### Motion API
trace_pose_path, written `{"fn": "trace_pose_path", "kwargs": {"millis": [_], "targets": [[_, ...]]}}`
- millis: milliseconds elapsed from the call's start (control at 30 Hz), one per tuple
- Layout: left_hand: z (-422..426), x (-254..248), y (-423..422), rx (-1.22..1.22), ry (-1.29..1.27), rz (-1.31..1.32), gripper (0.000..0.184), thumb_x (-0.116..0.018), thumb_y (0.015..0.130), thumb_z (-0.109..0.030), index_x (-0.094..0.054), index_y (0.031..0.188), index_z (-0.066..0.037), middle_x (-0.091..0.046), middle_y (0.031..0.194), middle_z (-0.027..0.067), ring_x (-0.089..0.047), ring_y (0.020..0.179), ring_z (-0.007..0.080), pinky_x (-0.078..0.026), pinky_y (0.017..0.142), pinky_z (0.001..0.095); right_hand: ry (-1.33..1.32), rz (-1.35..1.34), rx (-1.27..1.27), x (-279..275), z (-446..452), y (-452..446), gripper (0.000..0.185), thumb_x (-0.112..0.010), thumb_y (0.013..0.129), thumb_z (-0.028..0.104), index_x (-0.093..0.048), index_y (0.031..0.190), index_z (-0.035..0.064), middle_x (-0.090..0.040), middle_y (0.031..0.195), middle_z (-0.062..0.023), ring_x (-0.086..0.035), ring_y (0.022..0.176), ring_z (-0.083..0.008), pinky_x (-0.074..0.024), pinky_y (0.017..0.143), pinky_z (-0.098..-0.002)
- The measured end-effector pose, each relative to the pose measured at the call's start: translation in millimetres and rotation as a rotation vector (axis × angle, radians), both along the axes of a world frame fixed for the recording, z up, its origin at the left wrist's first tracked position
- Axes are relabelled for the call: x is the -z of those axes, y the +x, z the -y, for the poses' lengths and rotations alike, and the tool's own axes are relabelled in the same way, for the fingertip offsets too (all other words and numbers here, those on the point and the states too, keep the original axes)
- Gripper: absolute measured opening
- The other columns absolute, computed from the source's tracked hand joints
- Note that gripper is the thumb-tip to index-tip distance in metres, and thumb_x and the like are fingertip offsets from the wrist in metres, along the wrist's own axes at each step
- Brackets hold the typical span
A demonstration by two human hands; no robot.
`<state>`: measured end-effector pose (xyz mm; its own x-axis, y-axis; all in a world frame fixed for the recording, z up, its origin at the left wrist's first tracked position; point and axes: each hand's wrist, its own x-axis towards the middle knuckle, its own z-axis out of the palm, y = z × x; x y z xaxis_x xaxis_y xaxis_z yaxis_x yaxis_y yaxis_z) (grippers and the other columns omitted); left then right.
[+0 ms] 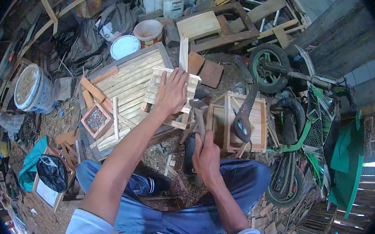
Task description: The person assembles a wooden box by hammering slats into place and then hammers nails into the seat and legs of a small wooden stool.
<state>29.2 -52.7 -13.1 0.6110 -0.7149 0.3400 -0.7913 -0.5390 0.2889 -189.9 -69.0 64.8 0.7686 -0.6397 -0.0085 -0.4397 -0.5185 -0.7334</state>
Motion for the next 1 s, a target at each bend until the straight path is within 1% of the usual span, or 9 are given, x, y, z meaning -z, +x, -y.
{"fn": "trace_pose_path", "kwargs": {"millis": [133, 333, 467, 600, 733, 833, 867, 900, 1000], "targets": [[0, -2, -1, 0.004, -0.001, -0.028, 0.044, -0.037, 0.099, -0.023, -0.045, 0.139, -0.007, -0.044, 0.146, 0.0087, -0.033, 0.141, 0.0239, -0.017, 0.118, 0.052, -0.15, 0.168, -0.016, -10, -7, -6, 0.018, -0.051, 0.099, 0.016, -0.043, 0.101, -0.0004, -0.056, 0.068, -0.0333, -0.058, 0.066, -0.0527, -0.0386, 0.053, -0.0575], [3, 0, 0, 0.006, -0.002, -0.002, 0.045, -0.037, 0.099, -0.023, -0.045, 0.139, -0.006, -0.044, 0.146, 0.0085, -0.033, 0.141, 0.0239, -0.017, 0.118, 0.0519, -0.08, -0.167, -0.075, 20, 8, 0, 0.019, -0.052, 0.099, 0.016, -0.043, 0.102, -0.0004, -0.056, 0.065, -0.0321, -0.057, 0.065, -0.0532, -0.0401, 0.053, -0.0575], [-1, 1, -1, -0.003, 0.013, 0.008, 0.045, -0.037, 0.099, -0.023, -0.044, 0.14, -0.006, -0.045, 0.146, 0.0083, -0.033, 0.141, 0.0238, -0.017, 0.118, 0.0515, -0.017, 0.017, 0.004, 10, -3, -3, 0.019, -0.05, 0.099, 0.018, -0.043, 0.102, 0.0009, -0.056, 0.063, -0.0324, -0.057, 0.068, -0.054, -0.0427, 0.057, -0.0601], [2, 7, 0, 0.001, -0.062, 0.035, 0.038, -0.039, 0.099, -0.021, -0.05, 0.132, -0.006, -0.047, 0.141, 0.0099, -0.036, 0.139, 0.0256, -0.021, 0.115, 0.053, -0.072, -0.167, -0.082, 21, 10, -1, 0.018, -0.051, 0.099, 0.016, -0.043, 0.103, 0.0009, -0.056, 0.067, -0.0329, -0.057, 0.071, -0.0545, -0.0404, 0.056, -0.0582], [1, 2, -1, 0.001, -0.002, -0.008, 0.044, -0.037, 0.099, -0.023, -0.045, 0.139, -0.006, -0.045, 0.145, 0.0081, -0.033, 0.141, 0.0237, -0.017, 0.118, 0.0515, -0.038, 0.091, -0.019, -17, -3, 0, 0.019, -0.051, 0.099, 0.017, -0.042, 0.101, 0.0005, -0.056, 0.066, -0.0326, -0.057, 0.07, -0.0546, -0.0411, 0.055, -0.0568], [0, 3, 0, 0.0, 0.012, -0.009, 0.044, -0.037, 0.099, -0.023, -0.045, 0.139, -0.006, -0.045, 0.145, 0.0081, -0.032, 0.141, 0.0235, -0.017, 0.118, 0.0515, -0.013, 0.085, 0.013, 4, -5, -7, 0.019, -0.051, 0.099, 0.017, -0.042, 0.101, 0.0002, -0.056, 0.066, -0.0331, -0.056, 0.069, -0.0549, -0.0411, 0.055, -0.0572], [0, 4, 0, -0.002, 0.016, -0.005, 0.044, -0.037, 0.099, -0.023, -0.045, 0.138, -0.006, -0.045, 0.146, 0.0082, -0.032, 0.142, 0.0234, -0.017, 0.118, 0.0516, -0.077, -0.07, -0.022, 10, -2, -1, 0.02, -0.051, 0.099, 0.018, -0.042, 0.101, 0.0, -0.055, 0.065, -0.0332, -0.056, 0.068, -0.055, -0.0408, 0.055, -0.0584], [2, 3, 0, -0.002, 0.017, 0.001, 0.044, -0.037, 0.098, -0.023, -0.045, 0.138, -0.006, -0.044, 0.146, 0.0082, -0.032, 0.142, 0.0232, -0.017, 0.118, 0.0516, -0.075, -0.097, -0.036, 16, 1, -2, 0.021, -0.051, 0.099, 0.018, -0.042, 0.101, -0.0001, -0.055, 0.064, -0.0332, -0.056, 0.068, -0.0549, -0.0405, 0.055, -0.0588], [1, 3, 0, -0.004, 0.022, -0.006, 0.043, -0.037, 0.098, -0.023, -0.046, 0.137, -0.006, -0.044, 0.146, 0.0086, -0.032, 0.142, 0.0231, -0.017, 0.118, 0.0519, -0.077, -0.084, -0.04, 14, 6, 0, 0.02, -0.051, 0.099, 0.017, -0.043, 0.101, -0.0005, -0.054, 0.062, -0.0321, -0.056, 0.068, -0.0542, -0.0411, 0.056, -0.0578]]}}
